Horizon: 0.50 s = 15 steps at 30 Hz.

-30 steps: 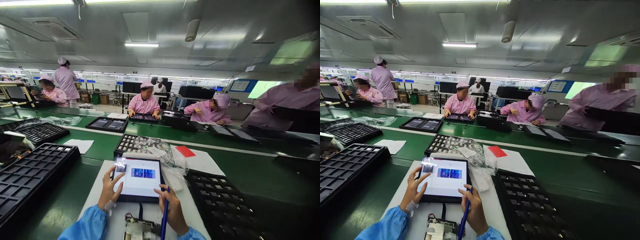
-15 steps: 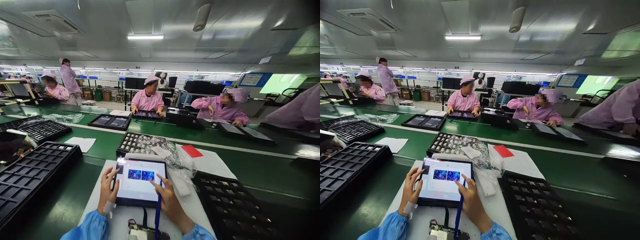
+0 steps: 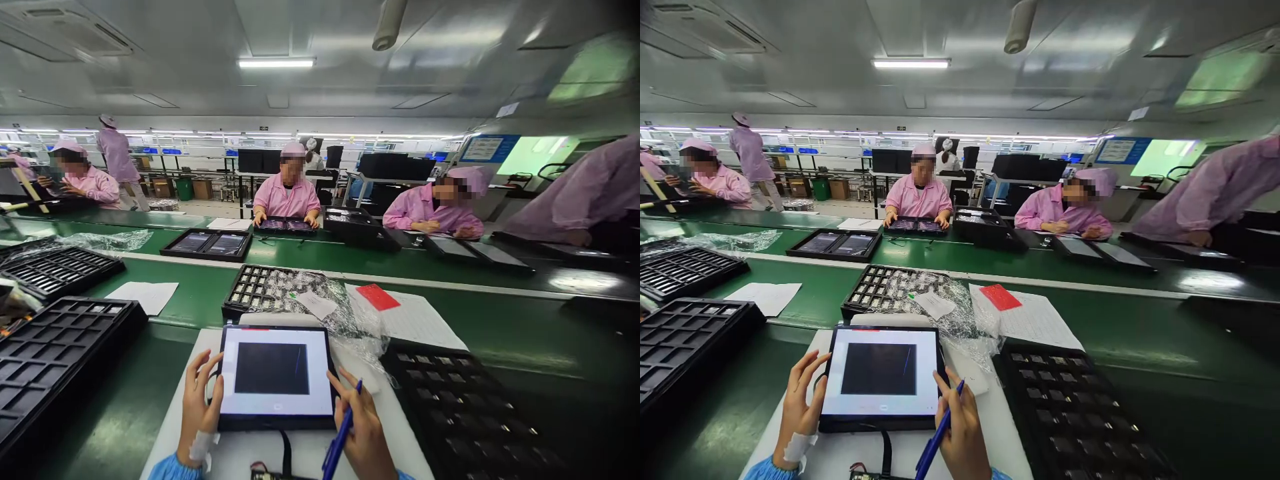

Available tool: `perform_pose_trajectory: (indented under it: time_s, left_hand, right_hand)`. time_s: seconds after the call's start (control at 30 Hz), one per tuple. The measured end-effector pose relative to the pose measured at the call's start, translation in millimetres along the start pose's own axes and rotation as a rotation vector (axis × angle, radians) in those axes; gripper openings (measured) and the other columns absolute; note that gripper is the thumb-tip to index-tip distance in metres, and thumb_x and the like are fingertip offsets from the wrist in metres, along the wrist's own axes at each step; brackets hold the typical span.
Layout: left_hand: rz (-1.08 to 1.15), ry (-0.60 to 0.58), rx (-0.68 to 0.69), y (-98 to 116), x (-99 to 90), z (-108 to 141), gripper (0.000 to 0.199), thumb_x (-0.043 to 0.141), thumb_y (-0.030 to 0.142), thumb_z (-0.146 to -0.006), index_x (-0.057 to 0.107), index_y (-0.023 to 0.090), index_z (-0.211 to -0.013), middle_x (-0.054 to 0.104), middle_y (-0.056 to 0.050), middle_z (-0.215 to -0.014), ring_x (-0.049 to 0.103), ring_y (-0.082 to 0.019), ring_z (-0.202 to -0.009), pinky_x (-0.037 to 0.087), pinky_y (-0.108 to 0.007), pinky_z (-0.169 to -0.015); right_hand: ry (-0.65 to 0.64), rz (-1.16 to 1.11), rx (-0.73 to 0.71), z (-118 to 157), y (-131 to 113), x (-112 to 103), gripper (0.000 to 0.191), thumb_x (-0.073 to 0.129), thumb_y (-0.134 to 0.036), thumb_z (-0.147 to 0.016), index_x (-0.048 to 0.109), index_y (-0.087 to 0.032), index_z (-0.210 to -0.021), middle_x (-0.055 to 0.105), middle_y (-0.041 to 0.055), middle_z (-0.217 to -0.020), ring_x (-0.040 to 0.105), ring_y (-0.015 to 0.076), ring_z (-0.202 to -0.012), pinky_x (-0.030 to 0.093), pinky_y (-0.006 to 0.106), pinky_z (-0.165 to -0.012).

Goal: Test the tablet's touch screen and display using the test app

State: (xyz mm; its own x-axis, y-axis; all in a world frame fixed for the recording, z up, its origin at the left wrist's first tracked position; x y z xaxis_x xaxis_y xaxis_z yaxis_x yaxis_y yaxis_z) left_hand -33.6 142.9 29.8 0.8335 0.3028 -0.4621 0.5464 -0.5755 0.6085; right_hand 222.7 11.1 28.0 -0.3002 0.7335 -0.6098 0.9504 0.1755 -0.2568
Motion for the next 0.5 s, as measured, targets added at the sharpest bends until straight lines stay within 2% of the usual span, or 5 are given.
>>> perform_pose_trajectory:
  time_s: [0.1,0.23,0.3,0.4,0.5]
  left_hand:
    - [-0.008,-0.006,-0.002,3,-1.7,-2,0.030,0.039,0.035,-0.094,0.060,0.023,-0.111,0.050,-0.009,-0.122,0.051,-0.027,-0.115,0.046,-0.044,-0.091]
    - [-0.035,0.042,0.048,-3,-2.5,-5,0.024,0.042,0.032,-0.093,0.060,0.022,-0.105,0.053,-0.009,-0.117,0.055,-0.025,-0.108,0.046,-0.042,-0.089]
    - [-0.028,0.104,0.139,-6,-5.3,-8,0.015,0.046,0.027,-0.091,0.060,0.021,-0.092,0.057,-0.006,-0.102,0.059,-0.022,-0.094,0.048,-0.036,-0.080]
    - [0.015,0.143,0.243,2,-14.9,-10,0.010,0.048,0.020,-0.088,0.056,0.021,-0.081,0.057,-0.002,-0.084,0.059,-0.018,-0.076,0.048,-0.030,-0.070]
    - [0.053,0.048,0.263,31,-27.3,-3,0.009,0.048,0.016,-0.087,0.055,0.021,-0.084,0.058,0.000,-0.080,0.059,-0.015,-0.072,0.050,-0.025,-0.066]
  right_hand:
    - [0.009,-0.020,0.030,1,5,-4,0.036,0.038,-0.009,-0.090,0.056,-0.018,-0.119,0.070,0.0096,-0.107,0.062,0.0261,-0.108,0.057,0.038,-0.077]
    - [0.294,-0.174,0.175,0,12,-23,0.012,0.048,-0.011,-0.087,0.052,-0.023,-0.088,0.073,0.0084,-0.094,0.067,0.0236,-0.093,0.056,0.035,-0.071]
    - [0.357,-0.253,0.263,-3,12,-31,0.017,0.051,-0.013,-0.086,0.041,-0.025,-0.079,0.073,0.0051,-0.082,0.069,0.0205,-0.079,0.056,0.032,-0.068]
    - [0.268,-0.326,0.330,-5,7,-41,0.021,0.049,-0.015,-0.089,0.036,-0.025,-0.075,0.070,-0.0001,-0.068,0.069,0.0164,-0.063,0.057,0.026,-0.061]
    - [0.109,-0.427,0.335,9,-2,-49,0.025,0.051,-0.017,-0.089,0.035,-0.026,-0.072,0.067,-0.0034,-0.063,0.069,0.0145,-0.059,0.055,0.021,-0.056]
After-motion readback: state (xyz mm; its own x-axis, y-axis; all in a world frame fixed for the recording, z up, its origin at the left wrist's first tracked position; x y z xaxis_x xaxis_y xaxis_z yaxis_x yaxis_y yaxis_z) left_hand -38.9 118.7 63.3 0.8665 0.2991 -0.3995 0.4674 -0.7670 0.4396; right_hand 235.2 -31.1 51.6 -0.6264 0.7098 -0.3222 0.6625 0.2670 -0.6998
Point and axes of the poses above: each hand's wrist, its own z-axis away from the middle knuckle, its own x-axis out of the palm, y = z × x, the point moved 1 cm from there along -z, towards the middle knuckle
